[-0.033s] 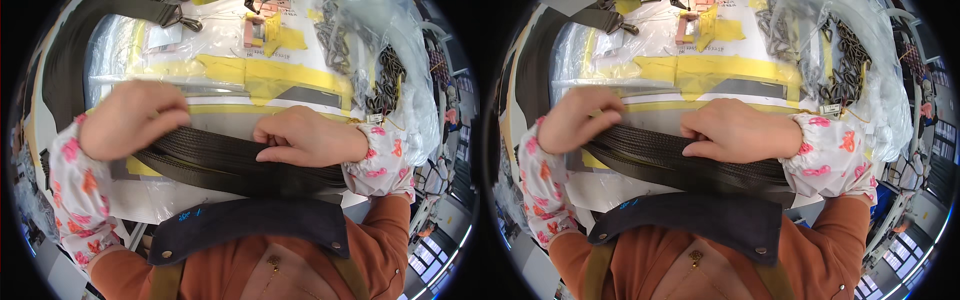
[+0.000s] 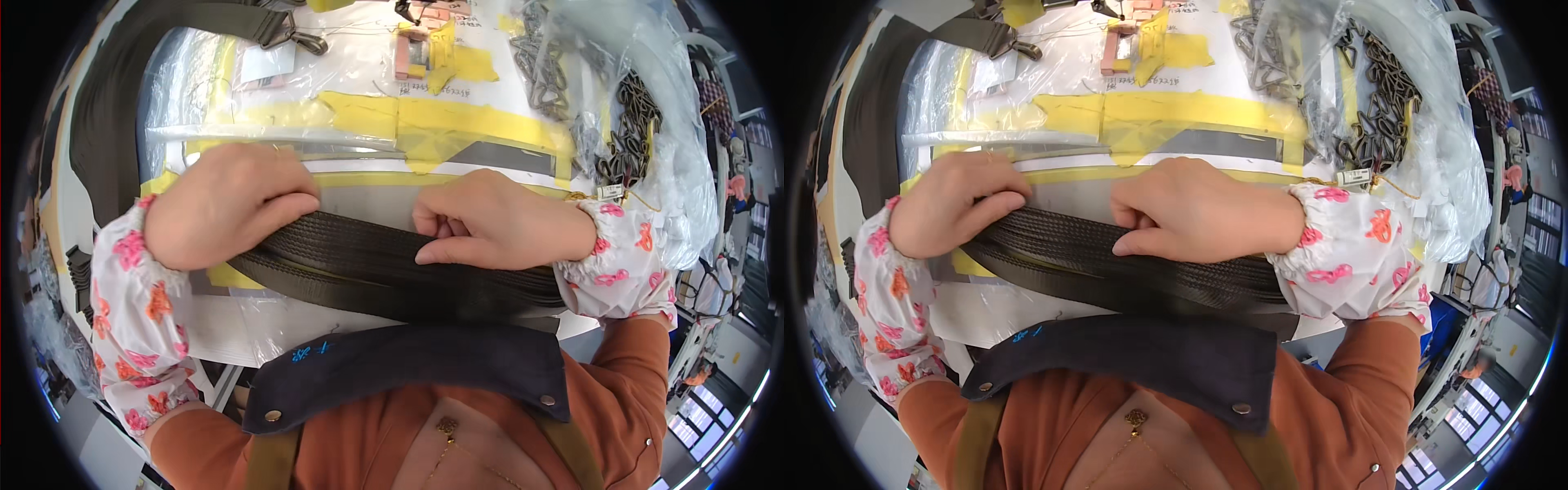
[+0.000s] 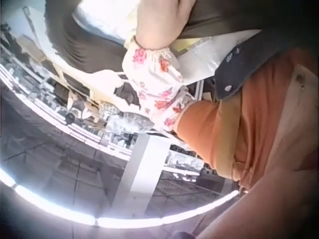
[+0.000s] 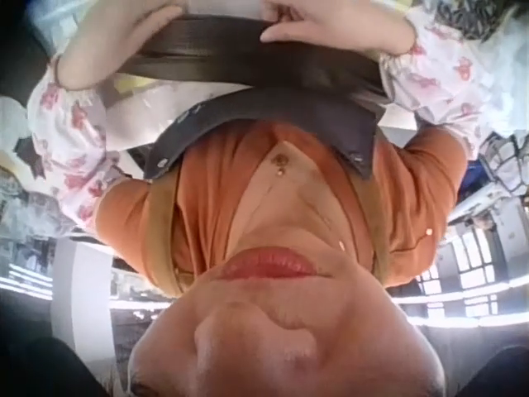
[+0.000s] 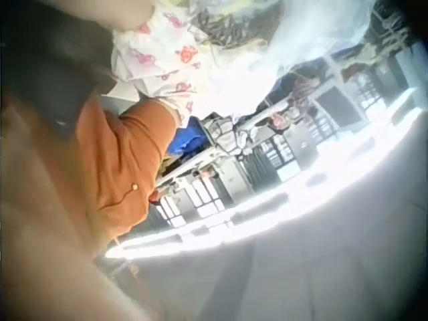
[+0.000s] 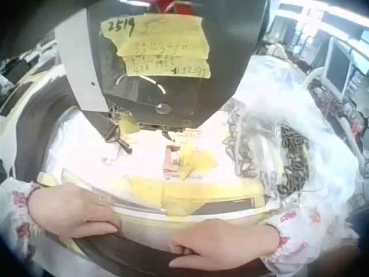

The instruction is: Sewing nylon webbing straps and attaching hardware using an industrial sewing machine.

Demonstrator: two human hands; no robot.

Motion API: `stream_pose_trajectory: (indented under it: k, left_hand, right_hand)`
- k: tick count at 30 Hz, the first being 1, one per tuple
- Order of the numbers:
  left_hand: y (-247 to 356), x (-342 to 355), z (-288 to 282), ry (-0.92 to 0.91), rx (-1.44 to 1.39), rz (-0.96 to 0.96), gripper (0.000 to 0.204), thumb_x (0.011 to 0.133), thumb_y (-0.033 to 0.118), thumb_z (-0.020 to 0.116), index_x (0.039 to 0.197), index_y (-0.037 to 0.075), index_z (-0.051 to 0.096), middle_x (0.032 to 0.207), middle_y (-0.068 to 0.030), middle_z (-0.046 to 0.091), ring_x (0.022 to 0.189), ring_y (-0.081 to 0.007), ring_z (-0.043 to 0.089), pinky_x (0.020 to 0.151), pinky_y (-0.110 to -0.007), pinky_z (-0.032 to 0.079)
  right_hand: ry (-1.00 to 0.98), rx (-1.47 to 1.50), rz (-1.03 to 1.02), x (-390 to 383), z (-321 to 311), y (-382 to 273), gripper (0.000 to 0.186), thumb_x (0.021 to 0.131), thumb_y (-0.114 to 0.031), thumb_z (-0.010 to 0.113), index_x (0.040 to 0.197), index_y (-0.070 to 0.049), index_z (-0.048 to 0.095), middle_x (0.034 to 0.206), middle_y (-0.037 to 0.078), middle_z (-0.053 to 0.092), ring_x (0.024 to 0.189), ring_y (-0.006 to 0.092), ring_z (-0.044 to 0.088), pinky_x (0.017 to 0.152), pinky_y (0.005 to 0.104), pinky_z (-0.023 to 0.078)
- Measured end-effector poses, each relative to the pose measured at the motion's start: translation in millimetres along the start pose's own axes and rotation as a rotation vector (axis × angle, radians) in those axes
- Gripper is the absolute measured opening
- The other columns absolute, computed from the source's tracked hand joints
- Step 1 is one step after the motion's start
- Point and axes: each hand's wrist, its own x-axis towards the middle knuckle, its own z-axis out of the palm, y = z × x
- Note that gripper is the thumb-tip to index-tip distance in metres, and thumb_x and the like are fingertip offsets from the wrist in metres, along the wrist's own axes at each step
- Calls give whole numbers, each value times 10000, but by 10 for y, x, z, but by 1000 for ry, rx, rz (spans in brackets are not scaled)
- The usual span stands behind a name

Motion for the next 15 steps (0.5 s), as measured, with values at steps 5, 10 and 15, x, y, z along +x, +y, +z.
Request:
stream_pose_trajectory:
  k: [5, 10, 15]
  left_hand:
    - [29, 71, 79, 6, -48, -102, 143, 829, 147, 569, 761, 22, 572, 694, -176, 537, 683, -372, 530, 591, -405, 417]
    - [174, 60, 161, 193, 163, -164, 122, 827, 104, 558, 761, 7, 526, 673, -178, 523, 642, -380, 515, 569, -406, 405]
    - [-15, 55, -245, 333, 220, -244, 157, 881, 95, 499, 774, -19, 489, 636, -183, 462, 571, -349, 459, 536, -353, 378]
  right_hand:
    - [63, -42, -13, 105, 21, 136, 365, 736, -324, 683, 767, -25, 476, 653, 138, 546, 635, 342, 533, 560, 397, 404]
    - [149, 37, -140, 82, -11, 211, 398, 814, -367, 626, 772, -20, 436, 627, 123, 495, 569, 268, 495, 543, 370, 379]
    - [26, 524, 57, -49, -223, 172, 326, 906, -312, 516, 852, 9, 501, 711, 95, 594, 613, 151, 591, 571, 293, 462]
